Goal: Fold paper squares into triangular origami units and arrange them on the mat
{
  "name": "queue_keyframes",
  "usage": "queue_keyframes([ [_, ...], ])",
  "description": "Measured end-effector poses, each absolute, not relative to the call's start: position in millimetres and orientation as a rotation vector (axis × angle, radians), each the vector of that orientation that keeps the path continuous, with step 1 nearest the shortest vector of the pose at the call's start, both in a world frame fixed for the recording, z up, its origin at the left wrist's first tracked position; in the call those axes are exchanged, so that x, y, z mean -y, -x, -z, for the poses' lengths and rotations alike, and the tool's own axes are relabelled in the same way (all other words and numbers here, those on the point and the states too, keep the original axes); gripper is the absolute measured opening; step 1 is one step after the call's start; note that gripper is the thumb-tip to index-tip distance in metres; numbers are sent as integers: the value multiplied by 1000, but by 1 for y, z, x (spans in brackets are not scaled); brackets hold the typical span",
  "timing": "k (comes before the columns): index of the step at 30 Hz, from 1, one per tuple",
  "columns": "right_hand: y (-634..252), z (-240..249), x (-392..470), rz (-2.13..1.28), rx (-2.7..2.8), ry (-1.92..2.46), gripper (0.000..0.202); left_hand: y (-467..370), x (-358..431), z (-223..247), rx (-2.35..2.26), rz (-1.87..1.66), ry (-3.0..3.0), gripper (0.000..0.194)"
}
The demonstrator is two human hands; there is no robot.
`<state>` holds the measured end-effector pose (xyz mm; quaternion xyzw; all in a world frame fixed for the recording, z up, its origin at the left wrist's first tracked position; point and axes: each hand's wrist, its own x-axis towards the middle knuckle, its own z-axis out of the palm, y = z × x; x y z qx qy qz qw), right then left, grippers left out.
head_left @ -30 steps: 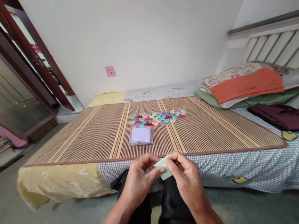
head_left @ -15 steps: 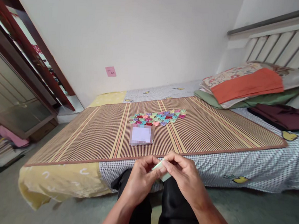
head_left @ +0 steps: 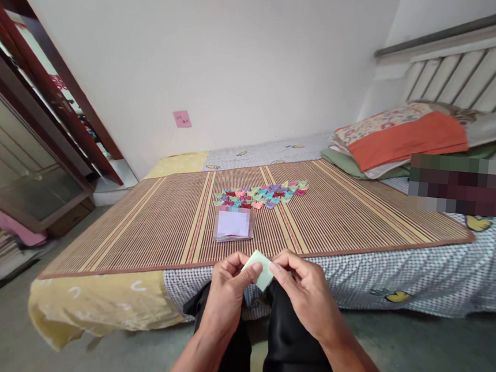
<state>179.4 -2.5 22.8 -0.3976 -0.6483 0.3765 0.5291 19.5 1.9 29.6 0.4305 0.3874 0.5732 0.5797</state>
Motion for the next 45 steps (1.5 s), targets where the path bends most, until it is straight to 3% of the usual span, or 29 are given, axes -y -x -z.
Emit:
queue_keyframes([
  [10, -172, -29, 0, -942, 1508, 927, 20, -26, 1, -28, -1028, -1356, -1218, 35],
  [15, -170, -29, -4, -832, 1466, 917, 26, -26, 6, -25, -1077, -1274, -1375, 30],
  [24, -180, -26, -8, -930, 1445, 947, 30, -22, 4, -29, -1020, -1193, -1338, 42],
  [33, -176, -29, -8, -999, 1522, 975, 18, -26, 0, -25, -1004, -1335, -1082, 33],
  [45, -184, -30, -3, -1043, 1683, 999, 25, -12, -6, -33, -919, -1291, -1117, 27],
])
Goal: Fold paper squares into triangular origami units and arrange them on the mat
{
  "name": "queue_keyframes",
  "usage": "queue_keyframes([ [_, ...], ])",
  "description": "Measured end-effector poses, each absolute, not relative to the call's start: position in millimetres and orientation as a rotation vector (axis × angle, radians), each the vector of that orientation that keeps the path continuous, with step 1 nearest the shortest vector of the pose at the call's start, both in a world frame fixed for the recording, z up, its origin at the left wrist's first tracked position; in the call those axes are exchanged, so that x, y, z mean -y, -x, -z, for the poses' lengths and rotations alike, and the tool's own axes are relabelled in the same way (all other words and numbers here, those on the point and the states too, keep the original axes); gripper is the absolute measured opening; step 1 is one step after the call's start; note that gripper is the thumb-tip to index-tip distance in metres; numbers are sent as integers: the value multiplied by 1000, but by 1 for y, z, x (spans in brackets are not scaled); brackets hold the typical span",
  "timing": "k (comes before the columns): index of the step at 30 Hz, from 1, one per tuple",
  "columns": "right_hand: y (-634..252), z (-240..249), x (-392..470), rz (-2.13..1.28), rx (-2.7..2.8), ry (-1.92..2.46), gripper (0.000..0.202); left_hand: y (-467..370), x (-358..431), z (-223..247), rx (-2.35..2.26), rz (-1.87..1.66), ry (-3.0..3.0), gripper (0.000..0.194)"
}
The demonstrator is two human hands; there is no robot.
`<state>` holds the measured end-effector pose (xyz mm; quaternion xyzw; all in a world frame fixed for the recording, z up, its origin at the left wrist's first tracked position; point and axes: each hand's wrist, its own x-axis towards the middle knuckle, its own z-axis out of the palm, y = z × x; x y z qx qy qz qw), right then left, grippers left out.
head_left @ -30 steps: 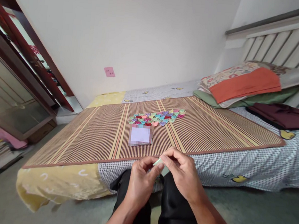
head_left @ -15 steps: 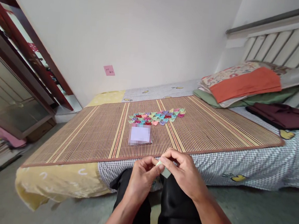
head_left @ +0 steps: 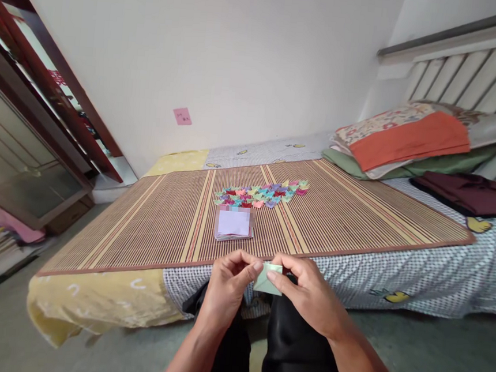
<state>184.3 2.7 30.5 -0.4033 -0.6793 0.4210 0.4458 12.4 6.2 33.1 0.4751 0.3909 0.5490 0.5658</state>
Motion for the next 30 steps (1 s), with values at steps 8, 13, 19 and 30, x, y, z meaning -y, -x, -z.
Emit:
queue_keyframes([
  [8, -184, -29, -4, -936, 1633, 1024, 43, -7, -1, -35, -926, -1091, -1279, 32],
  [13, -188, -30, -8, -1039, 1528, 973, 34, -12, -4, -29, -949, -1329, -1126, 31],
  [19, -175, -16, -7, -1108, 1387, 920, 23, -27, -6, -22, -853, -1461, -920, 30],
  [30, -184, -27, -2, -612, 1518, 1028, 30, -21, -8, -27, -1002, -1437, -1105, 26],
])
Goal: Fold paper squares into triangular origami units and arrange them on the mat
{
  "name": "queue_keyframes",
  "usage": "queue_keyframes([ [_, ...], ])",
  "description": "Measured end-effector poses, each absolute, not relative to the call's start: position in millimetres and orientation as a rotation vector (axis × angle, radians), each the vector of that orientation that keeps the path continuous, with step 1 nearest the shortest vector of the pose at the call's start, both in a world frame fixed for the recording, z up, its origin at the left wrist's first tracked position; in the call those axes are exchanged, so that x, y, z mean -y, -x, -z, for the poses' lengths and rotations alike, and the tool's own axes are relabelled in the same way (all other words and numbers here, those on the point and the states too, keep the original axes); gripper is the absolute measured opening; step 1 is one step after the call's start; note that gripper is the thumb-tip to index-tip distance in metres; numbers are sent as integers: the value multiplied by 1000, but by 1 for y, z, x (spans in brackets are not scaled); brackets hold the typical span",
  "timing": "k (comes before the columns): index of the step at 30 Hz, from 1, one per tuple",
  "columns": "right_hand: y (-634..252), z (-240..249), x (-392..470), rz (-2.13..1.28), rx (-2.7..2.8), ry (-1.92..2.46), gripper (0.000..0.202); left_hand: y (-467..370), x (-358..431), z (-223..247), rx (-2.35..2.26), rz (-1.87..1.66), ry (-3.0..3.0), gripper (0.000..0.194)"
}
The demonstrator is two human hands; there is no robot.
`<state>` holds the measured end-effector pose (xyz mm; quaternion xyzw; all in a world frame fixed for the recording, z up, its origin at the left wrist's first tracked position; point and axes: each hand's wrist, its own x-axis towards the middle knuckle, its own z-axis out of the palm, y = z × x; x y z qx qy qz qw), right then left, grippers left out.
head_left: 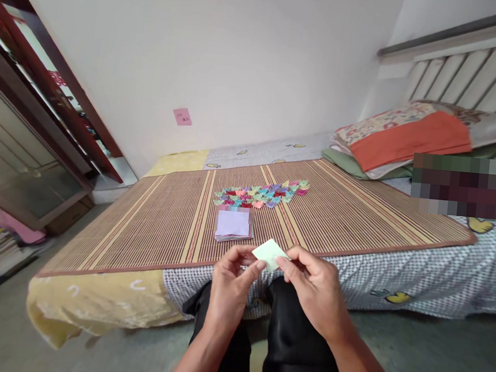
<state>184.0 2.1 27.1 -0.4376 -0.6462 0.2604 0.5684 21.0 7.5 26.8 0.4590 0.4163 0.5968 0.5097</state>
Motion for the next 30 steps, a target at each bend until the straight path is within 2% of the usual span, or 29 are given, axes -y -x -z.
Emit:
queue_keyframes([
  [9, -179, -20, -3, -371, 1607, 943, 17, -9, -6, -36, -948, -1327, -1145, 25],
  [15, -178, -20, 2, -458, 1534, 952, 12, -10, 0, -35, -836, -1318, -1169, 14],
  [22, -179, -30, 7, -779, 1439, 893, 8, 2, 5, -39, -899, -1391, -1496, 12],
  [30, -170, -33, 10, -721, 1461, 894, 17, -4, 7, -41, -946, -1497, -1446, 10],
])
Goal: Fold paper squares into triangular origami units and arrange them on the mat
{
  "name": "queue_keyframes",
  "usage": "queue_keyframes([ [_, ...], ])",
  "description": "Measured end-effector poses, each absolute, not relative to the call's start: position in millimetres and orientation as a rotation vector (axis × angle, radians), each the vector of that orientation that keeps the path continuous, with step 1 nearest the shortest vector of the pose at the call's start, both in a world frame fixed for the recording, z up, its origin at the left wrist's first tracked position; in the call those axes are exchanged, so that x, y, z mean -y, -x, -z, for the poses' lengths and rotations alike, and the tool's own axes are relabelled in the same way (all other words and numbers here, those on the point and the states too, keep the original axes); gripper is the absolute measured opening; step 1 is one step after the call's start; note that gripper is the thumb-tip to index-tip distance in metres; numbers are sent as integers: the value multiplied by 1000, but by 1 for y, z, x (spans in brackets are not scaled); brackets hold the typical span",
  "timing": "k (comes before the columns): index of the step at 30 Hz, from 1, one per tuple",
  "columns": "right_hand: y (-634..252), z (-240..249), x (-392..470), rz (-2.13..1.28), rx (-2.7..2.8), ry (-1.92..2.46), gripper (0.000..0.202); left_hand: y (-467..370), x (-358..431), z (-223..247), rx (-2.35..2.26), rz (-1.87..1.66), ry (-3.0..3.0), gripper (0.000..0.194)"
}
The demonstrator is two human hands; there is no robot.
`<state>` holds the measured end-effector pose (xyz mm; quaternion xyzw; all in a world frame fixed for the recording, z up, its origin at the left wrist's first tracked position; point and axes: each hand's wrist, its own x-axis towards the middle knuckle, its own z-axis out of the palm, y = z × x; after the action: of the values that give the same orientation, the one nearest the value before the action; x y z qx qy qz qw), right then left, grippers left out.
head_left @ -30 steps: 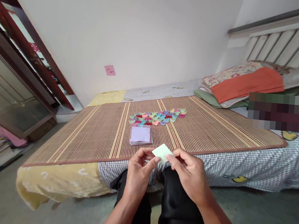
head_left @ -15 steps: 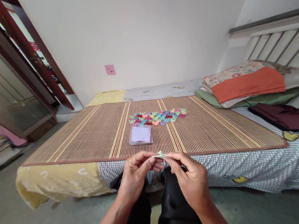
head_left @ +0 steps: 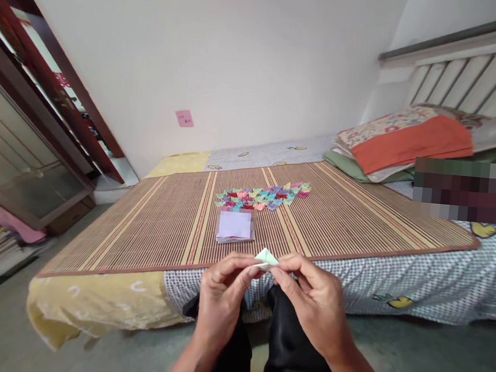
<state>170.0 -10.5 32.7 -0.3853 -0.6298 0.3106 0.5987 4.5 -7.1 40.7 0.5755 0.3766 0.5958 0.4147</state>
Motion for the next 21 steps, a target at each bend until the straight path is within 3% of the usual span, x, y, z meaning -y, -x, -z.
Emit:
queue_keyframes([
  [8, -164, -29, 14, -712, 1439, 907, 20, -8, 13, -34, -1043, -1584, -1561, 18],
  [21, -156, -24, 15, -662, 1399, 928, 20, -13, 12, -32, -1140, -1610, -1377, 6],
])
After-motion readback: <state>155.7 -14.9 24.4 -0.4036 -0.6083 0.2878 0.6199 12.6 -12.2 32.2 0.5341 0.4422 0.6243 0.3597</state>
